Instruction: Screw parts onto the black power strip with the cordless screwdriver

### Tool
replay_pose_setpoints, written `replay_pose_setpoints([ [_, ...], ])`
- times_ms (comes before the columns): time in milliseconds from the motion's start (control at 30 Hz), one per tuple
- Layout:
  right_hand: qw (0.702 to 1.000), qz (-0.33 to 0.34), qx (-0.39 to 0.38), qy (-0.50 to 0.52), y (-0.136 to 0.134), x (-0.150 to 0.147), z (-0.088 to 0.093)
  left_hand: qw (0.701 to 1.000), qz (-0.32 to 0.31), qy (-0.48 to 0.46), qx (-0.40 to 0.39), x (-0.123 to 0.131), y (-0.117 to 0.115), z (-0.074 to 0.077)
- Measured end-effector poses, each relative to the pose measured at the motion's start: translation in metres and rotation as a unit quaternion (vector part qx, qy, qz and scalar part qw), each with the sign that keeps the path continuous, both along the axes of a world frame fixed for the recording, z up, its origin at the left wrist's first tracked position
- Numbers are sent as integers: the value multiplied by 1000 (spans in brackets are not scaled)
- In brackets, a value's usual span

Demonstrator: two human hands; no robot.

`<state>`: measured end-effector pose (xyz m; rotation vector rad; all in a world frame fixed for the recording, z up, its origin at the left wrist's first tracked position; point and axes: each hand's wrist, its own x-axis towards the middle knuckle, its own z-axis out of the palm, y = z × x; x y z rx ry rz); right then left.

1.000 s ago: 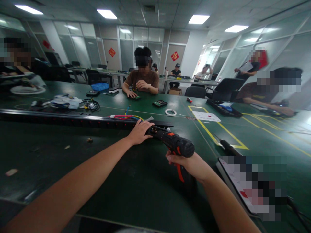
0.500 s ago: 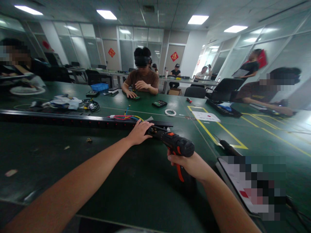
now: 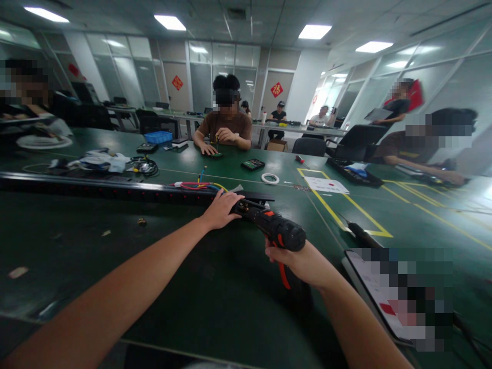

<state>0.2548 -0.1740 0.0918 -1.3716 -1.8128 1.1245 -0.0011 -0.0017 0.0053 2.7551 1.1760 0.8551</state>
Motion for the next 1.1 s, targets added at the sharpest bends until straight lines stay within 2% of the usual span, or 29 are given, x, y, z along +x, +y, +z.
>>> replay_pose_setpoints([
  [333,1000,1,-1,-2,2,4,-7,1000,-2,-2,1,0,1,-2],
  [700,1000,-5,-9,2,0,0,-1,1000,-2,4,-4,0,0,0],
  [1100,1000,-3,-8,1,1,2,-3,1000,1,7,-1,0,0,-1],
])
